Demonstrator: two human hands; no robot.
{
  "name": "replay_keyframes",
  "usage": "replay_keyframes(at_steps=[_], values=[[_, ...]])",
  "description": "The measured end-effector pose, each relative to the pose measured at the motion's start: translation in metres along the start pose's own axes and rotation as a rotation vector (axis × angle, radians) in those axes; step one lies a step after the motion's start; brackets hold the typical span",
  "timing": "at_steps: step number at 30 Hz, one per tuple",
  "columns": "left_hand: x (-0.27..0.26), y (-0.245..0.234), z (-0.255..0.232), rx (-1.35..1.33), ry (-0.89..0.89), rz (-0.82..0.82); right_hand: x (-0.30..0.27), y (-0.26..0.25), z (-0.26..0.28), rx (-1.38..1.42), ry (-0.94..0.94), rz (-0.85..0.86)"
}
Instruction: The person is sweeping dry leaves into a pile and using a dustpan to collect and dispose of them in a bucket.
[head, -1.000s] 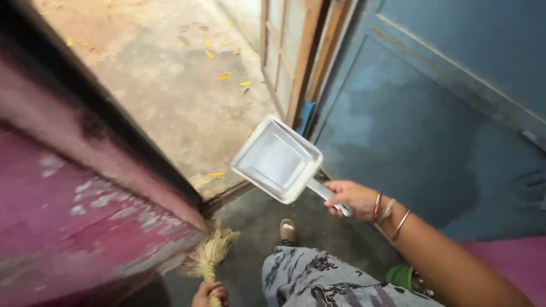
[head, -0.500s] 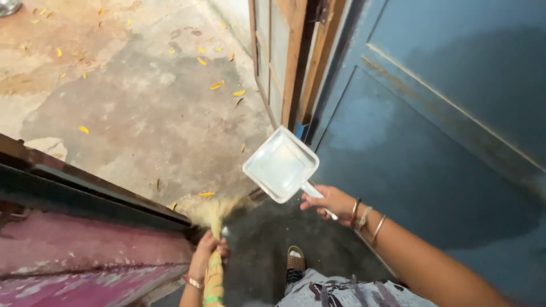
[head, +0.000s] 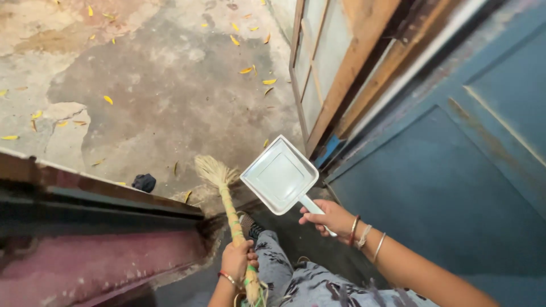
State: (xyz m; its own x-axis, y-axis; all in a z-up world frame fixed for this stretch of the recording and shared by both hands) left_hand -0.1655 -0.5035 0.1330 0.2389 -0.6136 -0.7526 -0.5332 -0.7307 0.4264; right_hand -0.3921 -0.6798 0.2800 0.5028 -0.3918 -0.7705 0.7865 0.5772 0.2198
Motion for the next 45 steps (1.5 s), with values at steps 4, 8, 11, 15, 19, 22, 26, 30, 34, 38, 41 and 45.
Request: replay_keyframes(at_steps=[4,8,11,15,19,22,26,30,34,38,41,45], values=[[0.073,0.004,-0.043,0.047,0.024,-0.063,0.055,-0.001,0.039,-0.03,0.037,-0.003],[0.133,0.014,-0.109,0.17,0.176,-0.176,0.133,0.007,0.077,-0.037,0.04,-0.078],[0.167,0.019,-0.167,0.176,0.298,-0.306,0.204,0.038,0.119,-0.038,-0.008,-0.081],[0.191,0.003,-0.197,0.207,0.372,-0.529,0.287,0.092,0.159,-0.04,0.032,-0.055],[0.207,-0.015,-0.207,0.242,0.275,-0.694,0.329,0.117,0.163,0.063,0.045,0.027],[0.281,-0.072,-0.203,0.499,0.089,-0.846,0.332,0.12,0.167,0.1,0.052,0.04],[0.469,-0.18,-0.14,1.136,-0.068,-0.112,0.324,0.089,0.147,0.136,0.168,-0.06],[0.458,-0.158,-0.202,0.164,0.058,-0.189,0.332,0.06,0.142,0.092,0.298,-0.173],[0.356,-0.085,-0.238,-0.013,0.232,-0.15,0.368,0.041,0.146,0.131,0.295,-0.144],[0.288,0.007,-0.186,0.089,0.198,-0.535,0.398,0.043,0.201,0.08,0.233,-0.103],[0.345,0.004,-0.069,0.439,0.292,-0.763,0.417,0.029,0.239,0.016,0.168,-0.128],[0.436,0.045,-0.088,0.481,0.313,-0.649,0.442,-0.01,0.251,0.018,0.103,-0.166]])
Point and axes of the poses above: each hand's wrist, its own x-axis towards the middle knuckle, its own y-axis out of the palm, z = x × y, the point moved 8 cm from there along x, towards the middle knuckle, and after that the axes turned 8 degrees about y, right-handed, at the moved point
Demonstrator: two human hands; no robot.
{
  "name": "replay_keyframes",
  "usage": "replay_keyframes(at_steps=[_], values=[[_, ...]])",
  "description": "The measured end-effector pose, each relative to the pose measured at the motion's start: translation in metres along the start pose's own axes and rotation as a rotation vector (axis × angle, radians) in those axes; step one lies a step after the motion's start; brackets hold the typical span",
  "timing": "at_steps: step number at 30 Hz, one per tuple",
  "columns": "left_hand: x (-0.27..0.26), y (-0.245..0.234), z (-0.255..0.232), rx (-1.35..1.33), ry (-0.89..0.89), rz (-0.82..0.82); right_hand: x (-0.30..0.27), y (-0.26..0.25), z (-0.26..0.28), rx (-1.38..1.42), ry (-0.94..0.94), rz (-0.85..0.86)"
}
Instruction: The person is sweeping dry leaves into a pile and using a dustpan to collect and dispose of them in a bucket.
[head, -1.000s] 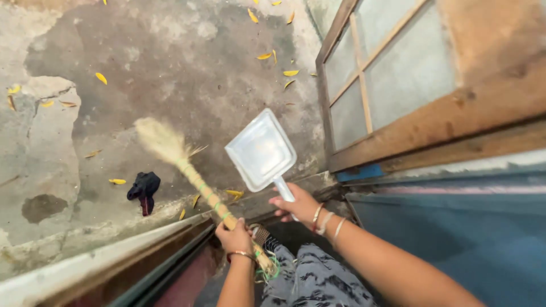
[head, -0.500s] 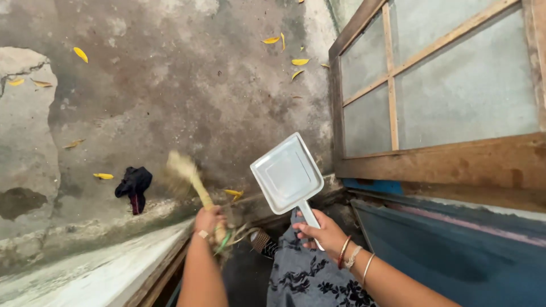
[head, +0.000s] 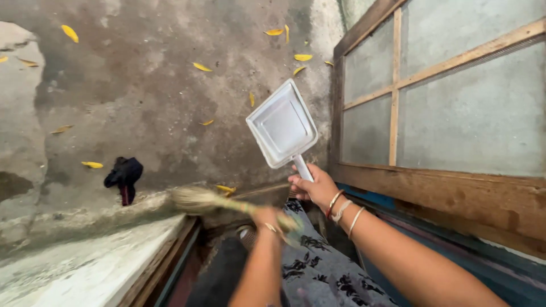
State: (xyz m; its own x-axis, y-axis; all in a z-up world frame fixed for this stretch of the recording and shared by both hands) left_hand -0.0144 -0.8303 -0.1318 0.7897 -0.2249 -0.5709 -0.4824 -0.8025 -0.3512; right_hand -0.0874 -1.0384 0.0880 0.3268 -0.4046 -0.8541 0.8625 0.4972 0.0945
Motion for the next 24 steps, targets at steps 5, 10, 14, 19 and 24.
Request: replay_keyframes(at_steps=[5,10,14,19,24], values=[[0.089,0.064,-0.061,-0.62,-0.424,0.545,0.017,-0.036,0.013,-0.054,-0.062,-0.059],[0.06,0.01,-0.155,-0.83,-0.341,0.665,0.038,-0.065,0.005,0.051,-0.058,-0.069],[-0.029,-0.022,-0.179,-0.519,-0.254,0.395,0.04,-0.089,0.035,-0.023,-0.158,-0.122],[-0.109,0.027,-0.087,-0.234,-0.37,0.232,-0.001,-0.113,0.131,-0.55,-0.39,-0.428],[-0.041,0.138,-0.067,-0.378,-0.517,0.493,-0.028,-0.14,0.244,-1.444,-0.71,-0.857]])
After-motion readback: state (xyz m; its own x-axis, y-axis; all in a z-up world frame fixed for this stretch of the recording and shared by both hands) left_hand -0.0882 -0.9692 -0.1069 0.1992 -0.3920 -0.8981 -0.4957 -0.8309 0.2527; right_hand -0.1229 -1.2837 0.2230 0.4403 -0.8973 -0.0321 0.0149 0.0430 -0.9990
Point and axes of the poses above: each hand's wrist, its own x-axis towards the middle knuckle, its own y-axis out of the palm, z = x × y, the point moved 8 cm from there along x, towards the middle knuckle, and after that the axes turned 8 degrees about y, right-handed, at the moved point
